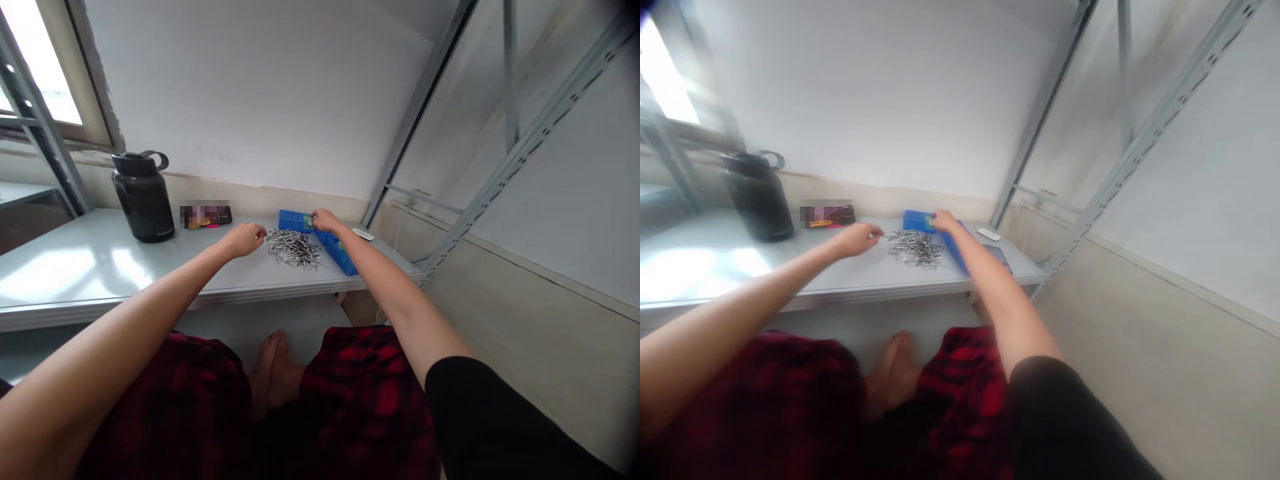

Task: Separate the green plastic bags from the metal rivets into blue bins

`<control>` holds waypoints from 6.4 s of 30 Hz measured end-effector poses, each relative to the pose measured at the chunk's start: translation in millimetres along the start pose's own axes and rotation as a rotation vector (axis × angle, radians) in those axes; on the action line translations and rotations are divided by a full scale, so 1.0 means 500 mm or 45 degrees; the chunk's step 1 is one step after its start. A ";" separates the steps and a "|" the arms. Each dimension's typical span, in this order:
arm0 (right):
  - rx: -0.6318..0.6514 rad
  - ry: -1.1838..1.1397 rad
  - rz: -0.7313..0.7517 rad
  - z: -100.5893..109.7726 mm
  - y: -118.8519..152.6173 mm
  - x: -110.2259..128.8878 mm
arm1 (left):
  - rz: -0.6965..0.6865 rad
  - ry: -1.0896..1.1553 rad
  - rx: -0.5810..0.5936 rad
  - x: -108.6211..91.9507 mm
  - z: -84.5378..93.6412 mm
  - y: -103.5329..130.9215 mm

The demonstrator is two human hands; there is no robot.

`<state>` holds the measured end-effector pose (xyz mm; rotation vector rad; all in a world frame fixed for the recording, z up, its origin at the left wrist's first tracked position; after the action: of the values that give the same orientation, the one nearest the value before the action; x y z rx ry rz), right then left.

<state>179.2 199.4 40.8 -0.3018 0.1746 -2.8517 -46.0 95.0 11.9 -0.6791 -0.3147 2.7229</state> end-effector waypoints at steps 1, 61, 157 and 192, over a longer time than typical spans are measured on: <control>0.003 -0.196 0.001 -0.003 0.018 -0.005 | 0.011 0.050 -0.024 -0.009 0.001 -0.005; -0.389 -1.252 -0.214 -0.122 0.229 -0.050 | 0.111 1.262 -0.174 -0.186 -0.129 -0.009; -0.458 -1.206 0.070 -0.083 0.243 -0.026 | 0.271 1.296 -0.279 -0.164 -0.126 -0.011; -0.493 -0.770 -0.073 0.076 0.295 -0.145 | -0.352 0.072 -0.078 -0.205 -0.122 0.000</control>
<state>292.8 74.6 42.4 -1.2313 0.5930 -2.6141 69.7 67.1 2.2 -0.6730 -0.4451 2.4364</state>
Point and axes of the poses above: each hand's wrist, its own y-axis away from the middle knuckle, its own z-axis out of the back of the hand, x = y × z, the point moved 6 cm from there along -y, towards the middle knuckle, and after that the axes turned 8 degrees about y, right-handed, at the moved point
